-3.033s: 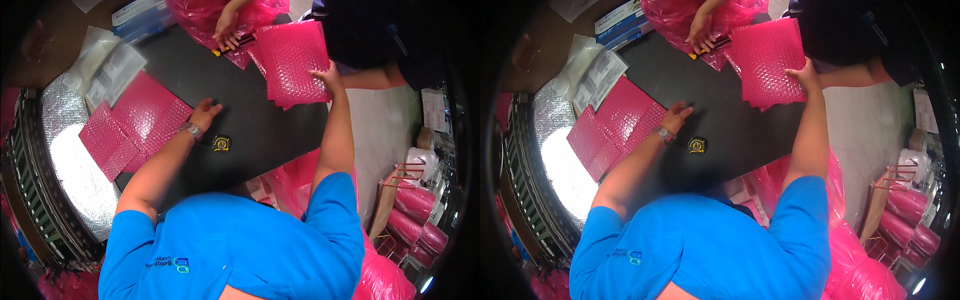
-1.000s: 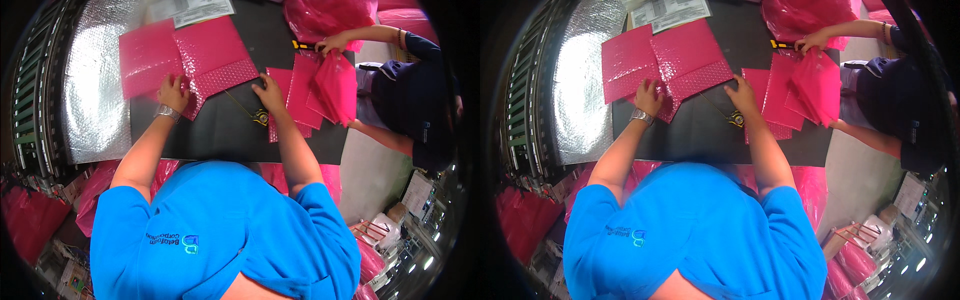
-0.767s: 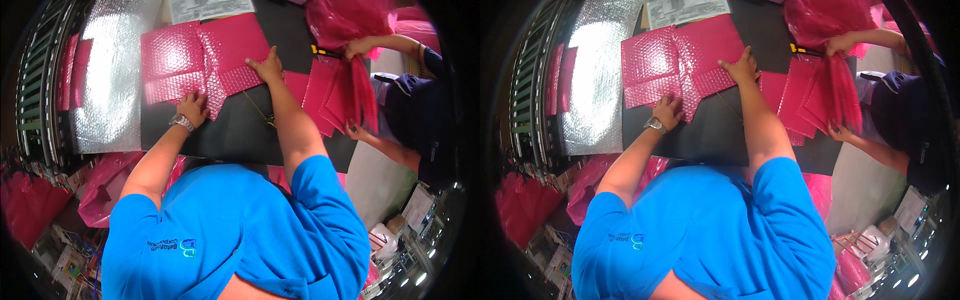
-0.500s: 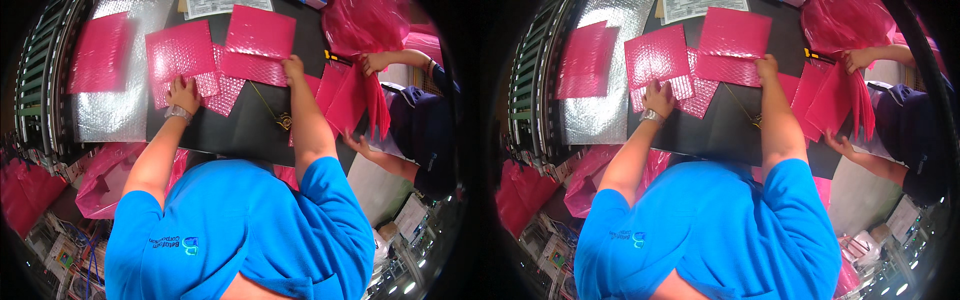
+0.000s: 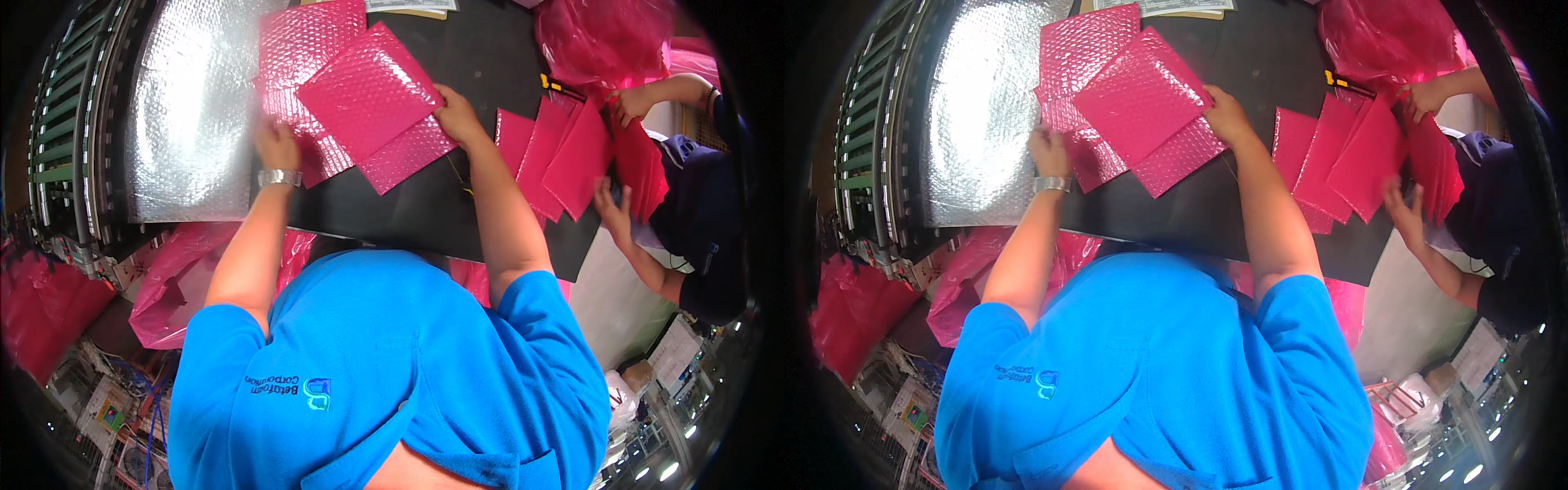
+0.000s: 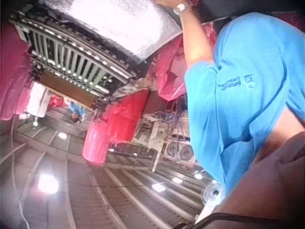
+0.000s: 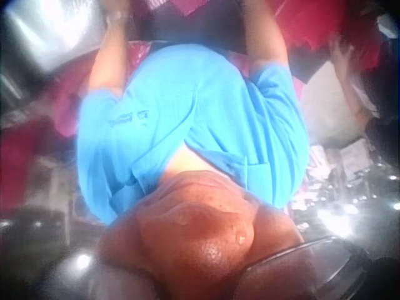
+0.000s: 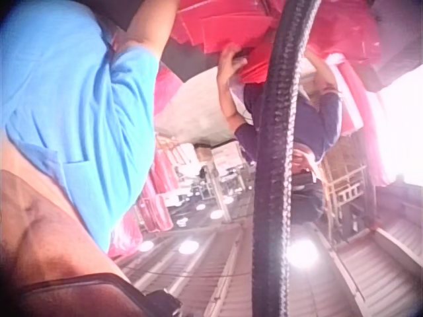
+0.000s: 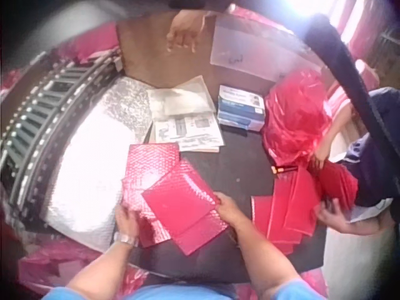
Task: The person measures pink bubble wrap sheets on a table using a yellow tape measure. They repeatedly place the tape measure on the sheets, adjust their position, and then move the sheets aside or stack them.
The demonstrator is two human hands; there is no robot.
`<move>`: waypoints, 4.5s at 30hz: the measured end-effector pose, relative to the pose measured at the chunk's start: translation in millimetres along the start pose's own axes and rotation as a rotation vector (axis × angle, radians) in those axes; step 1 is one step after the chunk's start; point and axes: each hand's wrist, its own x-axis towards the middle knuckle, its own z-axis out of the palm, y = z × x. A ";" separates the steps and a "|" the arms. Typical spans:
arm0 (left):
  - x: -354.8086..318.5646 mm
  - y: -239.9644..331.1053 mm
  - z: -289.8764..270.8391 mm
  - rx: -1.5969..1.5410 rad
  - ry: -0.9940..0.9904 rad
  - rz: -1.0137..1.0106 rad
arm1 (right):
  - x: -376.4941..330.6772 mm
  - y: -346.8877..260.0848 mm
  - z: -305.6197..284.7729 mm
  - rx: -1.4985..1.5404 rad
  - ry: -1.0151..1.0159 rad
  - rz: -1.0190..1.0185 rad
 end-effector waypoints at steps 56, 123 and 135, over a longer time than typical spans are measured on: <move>-28.0 75.7 -86.5 -0.720 -0.370 -0.024 | -54.1 -74.4 0.4 0.401 -0.229 -0.258; -37.4 0.4 -30.6 0.799 -0.742 0.354 | -198.9 85.3 7.8 -0.642 0.347 0.004; -39.7 15.3 -39.8 0.797 -0.691 0.355 | -196.4 102.0 0.7 -0.482 0.386 0.059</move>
